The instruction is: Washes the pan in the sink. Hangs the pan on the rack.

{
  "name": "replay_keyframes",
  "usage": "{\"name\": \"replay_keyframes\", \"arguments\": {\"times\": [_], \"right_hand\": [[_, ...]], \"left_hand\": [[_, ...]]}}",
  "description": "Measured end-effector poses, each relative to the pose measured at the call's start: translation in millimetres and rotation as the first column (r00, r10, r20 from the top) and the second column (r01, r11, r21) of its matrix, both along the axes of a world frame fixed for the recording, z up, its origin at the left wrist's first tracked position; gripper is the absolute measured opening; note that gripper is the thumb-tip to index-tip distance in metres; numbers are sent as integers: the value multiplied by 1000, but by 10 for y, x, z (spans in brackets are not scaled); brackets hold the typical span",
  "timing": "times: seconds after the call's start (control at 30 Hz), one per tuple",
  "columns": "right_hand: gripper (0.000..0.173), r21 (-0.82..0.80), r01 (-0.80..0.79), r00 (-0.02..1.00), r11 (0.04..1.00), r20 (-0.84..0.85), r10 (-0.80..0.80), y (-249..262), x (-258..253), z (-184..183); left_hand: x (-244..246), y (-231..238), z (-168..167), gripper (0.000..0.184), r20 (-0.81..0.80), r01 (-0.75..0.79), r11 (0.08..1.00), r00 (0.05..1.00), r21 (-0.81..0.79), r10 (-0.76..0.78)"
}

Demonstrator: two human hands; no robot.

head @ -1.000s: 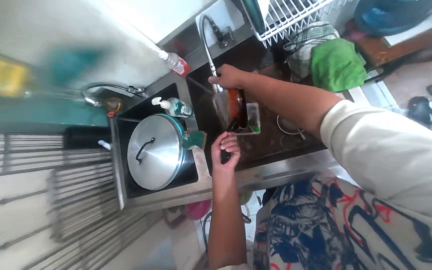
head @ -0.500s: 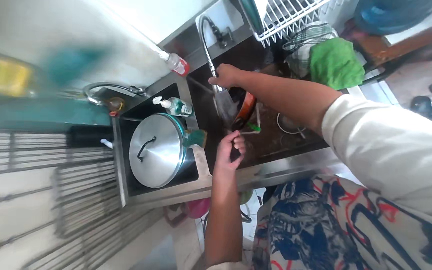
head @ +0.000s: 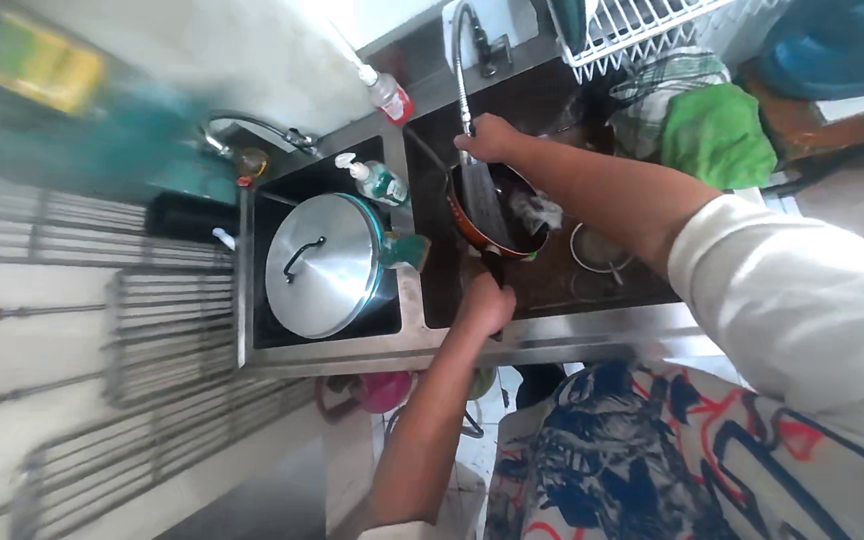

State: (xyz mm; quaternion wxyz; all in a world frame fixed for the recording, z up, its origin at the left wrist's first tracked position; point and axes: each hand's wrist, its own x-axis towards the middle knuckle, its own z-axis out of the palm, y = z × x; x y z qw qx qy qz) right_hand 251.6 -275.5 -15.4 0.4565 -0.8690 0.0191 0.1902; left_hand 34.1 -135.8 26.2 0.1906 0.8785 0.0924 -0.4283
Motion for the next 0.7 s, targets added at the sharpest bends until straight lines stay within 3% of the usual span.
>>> {"name": "replay_keyframes", "arguments": {"times": [0.2, 0.53, 0.7], "right_hand": [[53, 75, 63, 998, 995, 5, -63, 21, -38, -12], [54, 19, 29, 999, 999, -19, -29, 5, -1, 76], [53, -16, 5, 1000, 1000, 6, -5, -92, -15, 69]], "left_hand": [[3, -101, 190, 36, -86, 148, 983, 987, 112, -139], [58, -233, 323, 35, -106, 264, 954, 962, 143, -250], [106, -126, 321, 34, -66, 231, 966, 972, 118, -225]]}}
